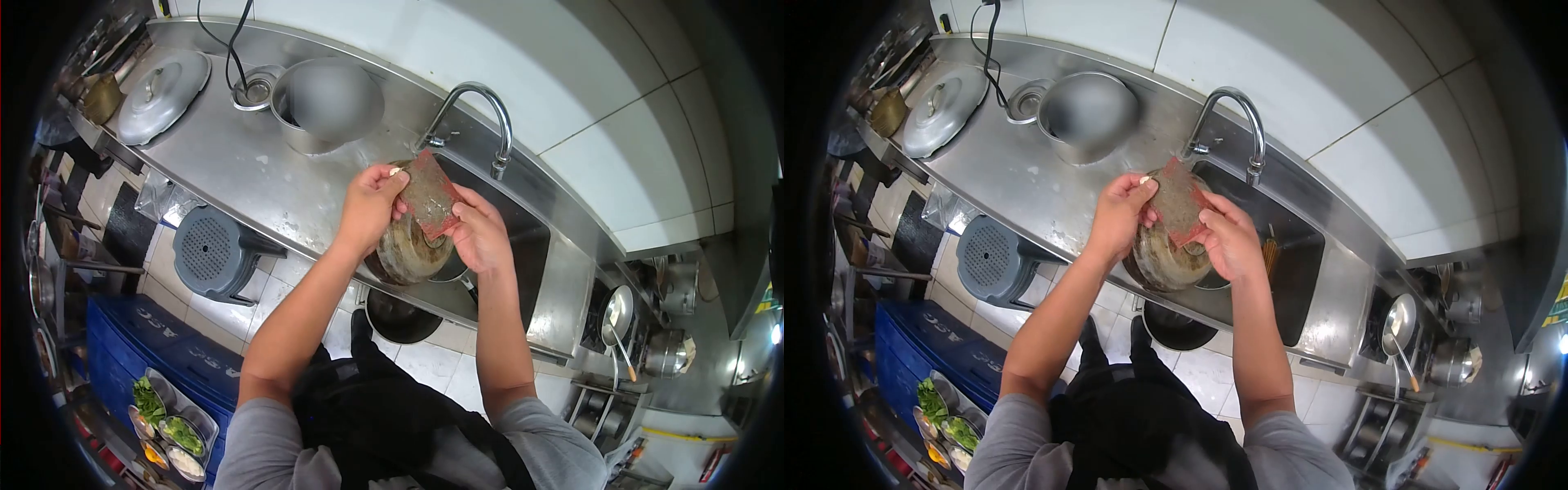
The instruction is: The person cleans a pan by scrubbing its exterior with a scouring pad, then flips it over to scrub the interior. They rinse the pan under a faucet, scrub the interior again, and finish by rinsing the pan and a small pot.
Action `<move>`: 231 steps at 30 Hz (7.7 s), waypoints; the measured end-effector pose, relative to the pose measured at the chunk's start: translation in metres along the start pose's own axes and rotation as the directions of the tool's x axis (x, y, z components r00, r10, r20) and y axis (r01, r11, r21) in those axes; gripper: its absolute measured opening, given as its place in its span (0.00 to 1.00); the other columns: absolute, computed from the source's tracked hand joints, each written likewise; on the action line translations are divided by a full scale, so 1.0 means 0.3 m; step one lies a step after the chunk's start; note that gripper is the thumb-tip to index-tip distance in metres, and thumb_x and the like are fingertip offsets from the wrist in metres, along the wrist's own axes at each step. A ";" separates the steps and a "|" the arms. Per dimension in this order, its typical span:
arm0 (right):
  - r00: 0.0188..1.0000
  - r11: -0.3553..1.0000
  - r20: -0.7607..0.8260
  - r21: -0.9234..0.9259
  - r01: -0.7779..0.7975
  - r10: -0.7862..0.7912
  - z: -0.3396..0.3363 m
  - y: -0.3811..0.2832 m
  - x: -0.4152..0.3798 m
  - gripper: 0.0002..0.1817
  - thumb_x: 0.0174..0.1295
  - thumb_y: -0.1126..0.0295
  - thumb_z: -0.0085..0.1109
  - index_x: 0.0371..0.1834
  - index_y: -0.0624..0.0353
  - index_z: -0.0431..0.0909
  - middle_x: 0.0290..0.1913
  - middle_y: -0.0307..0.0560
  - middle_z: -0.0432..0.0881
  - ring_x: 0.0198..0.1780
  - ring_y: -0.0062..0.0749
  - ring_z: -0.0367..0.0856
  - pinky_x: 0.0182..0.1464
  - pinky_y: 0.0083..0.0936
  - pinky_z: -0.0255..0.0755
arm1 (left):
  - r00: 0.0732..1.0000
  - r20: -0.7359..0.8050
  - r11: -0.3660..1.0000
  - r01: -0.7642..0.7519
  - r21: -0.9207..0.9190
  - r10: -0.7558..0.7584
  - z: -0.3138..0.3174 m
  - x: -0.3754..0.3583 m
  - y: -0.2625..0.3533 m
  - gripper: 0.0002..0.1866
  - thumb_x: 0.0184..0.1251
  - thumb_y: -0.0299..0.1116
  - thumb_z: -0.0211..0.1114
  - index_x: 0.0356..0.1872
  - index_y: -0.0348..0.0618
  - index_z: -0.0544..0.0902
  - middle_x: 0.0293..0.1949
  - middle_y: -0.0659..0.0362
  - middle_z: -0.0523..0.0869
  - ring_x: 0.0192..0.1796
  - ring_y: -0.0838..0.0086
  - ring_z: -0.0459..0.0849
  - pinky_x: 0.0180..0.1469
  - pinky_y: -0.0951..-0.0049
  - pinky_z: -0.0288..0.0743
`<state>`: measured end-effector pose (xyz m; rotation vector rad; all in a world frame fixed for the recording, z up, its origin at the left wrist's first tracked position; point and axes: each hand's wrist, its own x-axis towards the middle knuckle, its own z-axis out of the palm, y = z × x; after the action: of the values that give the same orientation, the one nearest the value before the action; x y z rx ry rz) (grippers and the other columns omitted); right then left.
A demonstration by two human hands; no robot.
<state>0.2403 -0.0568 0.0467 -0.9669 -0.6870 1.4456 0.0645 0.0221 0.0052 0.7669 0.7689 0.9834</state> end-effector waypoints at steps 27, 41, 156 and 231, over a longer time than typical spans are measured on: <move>0.782 -0.668 0.570 -0.687 0.286 -0.252 0.112 0.325 0.165 0.31 0.64 0.57 0.61 0.70 0.55 0.72 0.42 0.55 0.82 0.51 0.51 0.79 0.67 0.58 0.59 | 0.987 -0.093 0.861 0.070 -0.503 -0.134 -0.194 -0.081 -0.351 0.25 0.84 0.48 0.52 0.62 0.34 0.78 0.53 0.54 0.87 0.53 0.71 0.84 0.60 0.68 0.77; 0.743 -0.564 0.669 -0.616 0.550 -0.007 0.103 0.320 0.158 0.32 0.60 0.52 0.64 0.70 0.43 0.74 0.43 0.55 0.78 0.52 0.54 0.77 0.76 0.66 0.47 | 0.987 -0.145 0.759 -0.042 -0.650 -0.070 -0.212 -0.024 -0.336 0.21 0.83 0.46 0.54 0.57 0.37 0.80 0.50 0.54 0.87 0.48 0.69 0.86 0.56 0.67 0.81; 0.904 -0.006 0.000 -1.000 0.002 0.428 0.146 0.194 0.548 0.29 0.62 0.52 0.62 0.61 0.58 0.81 0.50 0.52 0.87 0.52 0.47 0.85 0.52 0.28 0.78 | 0.852 -0.468 0.965 -0.262 0.009 0.236 -0.223 0.012 -0.431 0.37 0.84 0.58 0.46 0.24 0.31 0.74 0.20 0.59 0.68 0.29 0.74 0.67 0.36 0.64 0.68; 0.916 0.159 0.269 -0.932 0.325 -0.298 0.067 0.065 0.263 0.13 0.69 0.67 0.58 0.46 0.65 0.85 0.27 0.51 0.85 0.30 0.34 0.84 0.38 0.27 0.74 | 0.980 0.046 0.906 0.198 -0.373 -0.195 -0.265 -0.037 -0.239 0.13 0.78 0.40 0.62 0.50 0.41 0.81 0.45 0.61 0.87 0.45 0.74 0.85 0.52 0.69 0.80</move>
<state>0.2173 0.0212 0.0265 -1.6154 -1.8378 0.4587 0.0242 0.0031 -0.0927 0.3507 0.6112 0.9078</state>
